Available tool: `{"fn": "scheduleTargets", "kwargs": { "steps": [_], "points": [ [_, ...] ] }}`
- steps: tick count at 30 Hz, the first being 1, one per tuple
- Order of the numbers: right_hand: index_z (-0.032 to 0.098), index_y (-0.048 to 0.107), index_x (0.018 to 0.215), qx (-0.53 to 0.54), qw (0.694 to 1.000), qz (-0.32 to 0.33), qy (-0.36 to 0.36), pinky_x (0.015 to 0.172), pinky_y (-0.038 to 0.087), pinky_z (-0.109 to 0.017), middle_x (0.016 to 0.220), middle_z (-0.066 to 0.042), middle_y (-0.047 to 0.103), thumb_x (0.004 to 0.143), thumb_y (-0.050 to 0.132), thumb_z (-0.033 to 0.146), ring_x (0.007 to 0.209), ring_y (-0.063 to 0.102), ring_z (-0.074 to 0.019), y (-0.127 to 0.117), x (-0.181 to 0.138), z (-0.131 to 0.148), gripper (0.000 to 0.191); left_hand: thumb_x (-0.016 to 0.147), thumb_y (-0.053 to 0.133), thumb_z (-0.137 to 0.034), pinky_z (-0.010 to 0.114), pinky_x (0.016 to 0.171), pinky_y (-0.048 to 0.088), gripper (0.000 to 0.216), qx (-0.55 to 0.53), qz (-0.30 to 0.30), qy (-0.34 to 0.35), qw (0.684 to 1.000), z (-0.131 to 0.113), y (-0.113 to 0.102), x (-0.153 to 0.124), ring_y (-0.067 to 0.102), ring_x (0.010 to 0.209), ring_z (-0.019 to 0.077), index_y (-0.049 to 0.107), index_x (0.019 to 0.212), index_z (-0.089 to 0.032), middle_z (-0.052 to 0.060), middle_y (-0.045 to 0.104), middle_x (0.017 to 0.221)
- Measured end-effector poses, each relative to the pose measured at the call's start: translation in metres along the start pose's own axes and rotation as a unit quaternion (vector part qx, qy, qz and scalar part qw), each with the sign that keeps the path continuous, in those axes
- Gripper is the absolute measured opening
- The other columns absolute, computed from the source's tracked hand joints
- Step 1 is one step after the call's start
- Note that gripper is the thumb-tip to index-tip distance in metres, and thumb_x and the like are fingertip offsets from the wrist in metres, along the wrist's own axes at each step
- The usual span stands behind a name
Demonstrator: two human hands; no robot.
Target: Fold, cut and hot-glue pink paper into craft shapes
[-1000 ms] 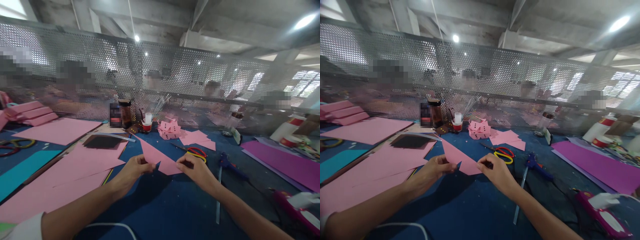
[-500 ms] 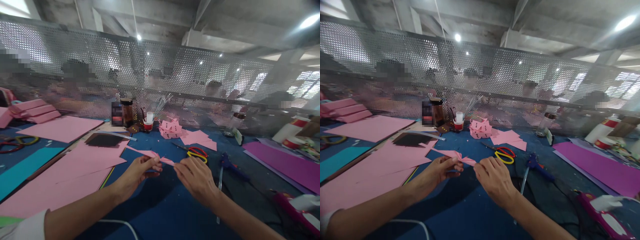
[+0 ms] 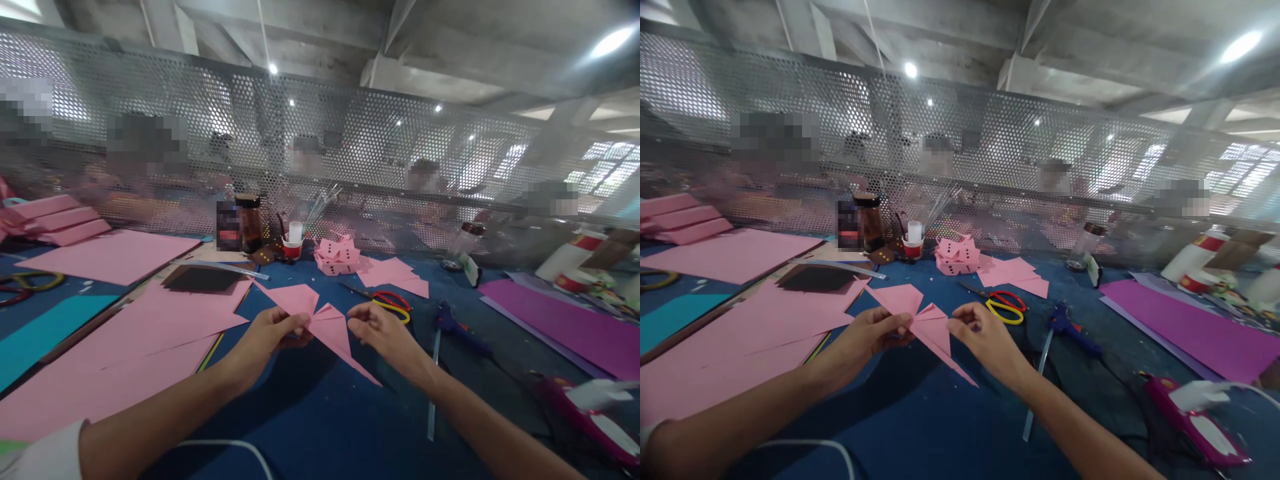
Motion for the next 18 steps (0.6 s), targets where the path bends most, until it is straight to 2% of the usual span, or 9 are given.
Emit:
{"fn": "scheduleTargets", "kwargs": {
  "steps": [3, 6, 10, 14, 18],
  "points": [
    [0.018, 0.063, 0.084, 0.052, 0.994, 0.086, 0.038, 0.061, 0.046, -0.025, 0.073, 0.001, 0.064, 0.087, 0.07, 0.046, 0.066, 0.06, -0.0143, 0.02, -0.002, -0.009, 0.029, 0.074, 0.083, -0.039, 0.031, 0.076, 0.058, 0.027, 0.018, 0.006, 0.007, 1.0, 0.003, 0.001, 0.0, 0.069, 0.078, 0.0208, 0.07, 0.07, -0.016, 0.006, 0.072, 0.077],
    [0.019, 0.057, 0.072, 0.067, 0.994, 0.072, 0.043, 0.056, 0.041, -0.024, 0.063, 0.004, 0.056, 0.084, 0.073, 0.046, 0.059, 0.053, -0.0122, 0.027, -0.005, -0.01, 0.034, 0.077, 0.08, -0.041, 0.031, 0.078, 0.058, 0.026, 0.029, 0.027, 0.011, 0.999, 0.005, 0.004, -0.001, 0.069, 0.081, 0.0215, 0.073, 0.075, -0.016, 0.007, 0.073, 0.082],
    [0.019, 0.056, 0.072, 0.082, 0.994, 0.049, 0.043, 0.054, 0.041, -0.023, 0.063, 0.004, 0.054, 0.083, 0.073, 0.045, 0.057, 0.052, -0.0118, 0.028, -0.006, -0.009, 0.033, 0.079, 0.078, -0.042, 0.033, 0.08, 0.057, 0.026, 0.056, 0.078, 0.003, 0.995, 0.013, 0.011, -0.002, 0.07, 0.086, 0.0221, 0.075, 0.083, -0.016, 0.007, 0.075, 0.086],
    [0.017, 0.061, 0.075, 0.097, 0.991, 0.085, 0.039, 0.058, 0.043, -0.024, 0.067, 0.003, 0.058, 0.083, 0.073, 0.049, 0.061, 0.055, -0.0127, 0.034, -0.009, -0.007, 0.035, 0.08, 0.078, -0.041, 0.033, 0.079, 0.058, 0.026, 0.058, 0.063, 0.016, 0.996, 0.016, 0.008, 0.001, 0.069, 0.08, 0.0205, 0.072, 0.077, -0.016, 0.006, 0.073, 0.08],
    [0.016, 0.066, 0.081, 0.088, 0.989, 0.112, 0.037, 0.063, 0.043, -0.024, 0.074, 0.001, 0.063, 0.08, 0.076, 0.049, 0.068, 0.056, -0.0133, 0.037, -0.011, -0.008, 0.035, 0.081, 0.077, -0.04, 0.032, 0.08, 0.057, 0.024, 0.057, 0.052, 0.02, 0.997, 0.013, 0.006, 0.0, 0.067, 0.081, 0.0192, 0.072, 0.08, -0.017, 0.005, 0.071, 0.081]
  ]
}}
Point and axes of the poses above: each hand's wrist, its own x-axis towards the middle knuckle, its own y-axis out of the palm, z = x × y, the point moved 6 cm from there along x, towards the middle knuckle
